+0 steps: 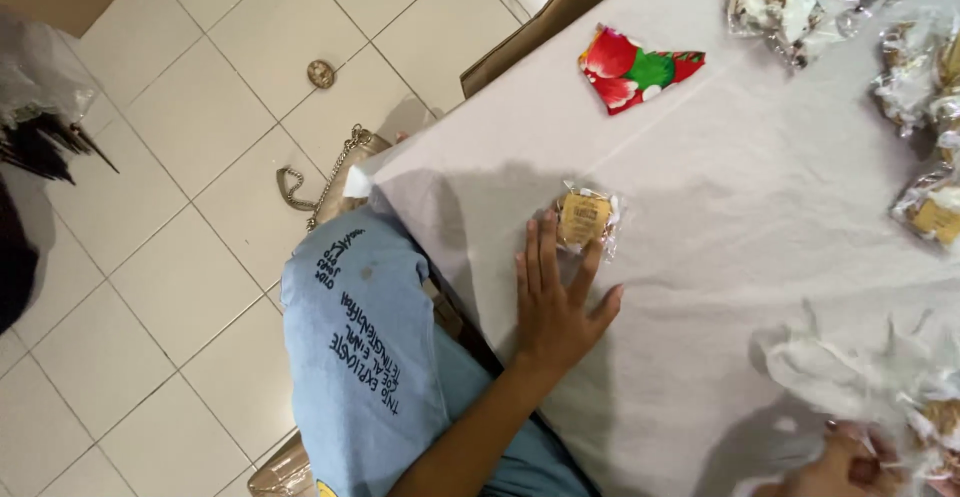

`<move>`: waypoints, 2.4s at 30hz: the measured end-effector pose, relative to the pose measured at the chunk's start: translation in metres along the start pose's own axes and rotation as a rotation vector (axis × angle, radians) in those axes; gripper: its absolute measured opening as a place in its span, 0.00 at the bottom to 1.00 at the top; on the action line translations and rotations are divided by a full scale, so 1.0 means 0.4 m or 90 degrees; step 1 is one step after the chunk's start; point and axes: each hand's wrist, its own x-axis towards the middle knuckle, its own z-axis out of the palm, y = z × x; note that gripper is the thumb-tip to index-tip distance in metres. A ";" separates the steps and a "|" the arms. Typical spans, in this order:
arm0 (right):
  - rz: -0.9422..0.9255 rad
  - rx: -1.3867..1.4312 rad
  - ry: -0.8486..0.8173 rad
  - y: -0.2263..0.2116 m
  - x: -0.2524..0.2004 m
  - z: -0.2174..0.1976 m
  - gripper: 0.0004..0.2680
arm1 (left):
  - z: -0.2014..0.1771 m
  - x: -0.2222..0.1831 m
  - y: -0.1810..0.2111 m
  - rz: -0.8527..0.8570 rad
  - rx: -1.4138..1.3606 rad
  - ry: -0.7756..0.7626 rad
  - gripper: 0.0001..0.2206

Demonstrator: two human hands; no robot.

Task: Packaging small decorative items into plastic bags and attaching labels

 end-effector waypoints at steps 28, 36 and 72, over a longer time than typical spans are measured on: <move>-0.350 0.024 -0.726 -0.622 -0.056 0.565 0.03 | 0.020 0.011 -0.002 -0.008 0.049 0.036 0.31; -0.406 -0.097 -0.724 -0.578 -0.050 0.590 0.02 | 0.022 0.014 -0.001 -0.019 0.024 0.047 0.28; -0.191 0.074 -0.145 -0.426 0.049 0.477 0.07 | 0.012 -0.009 -0.029 0.041 -0.050 -0.001 0.34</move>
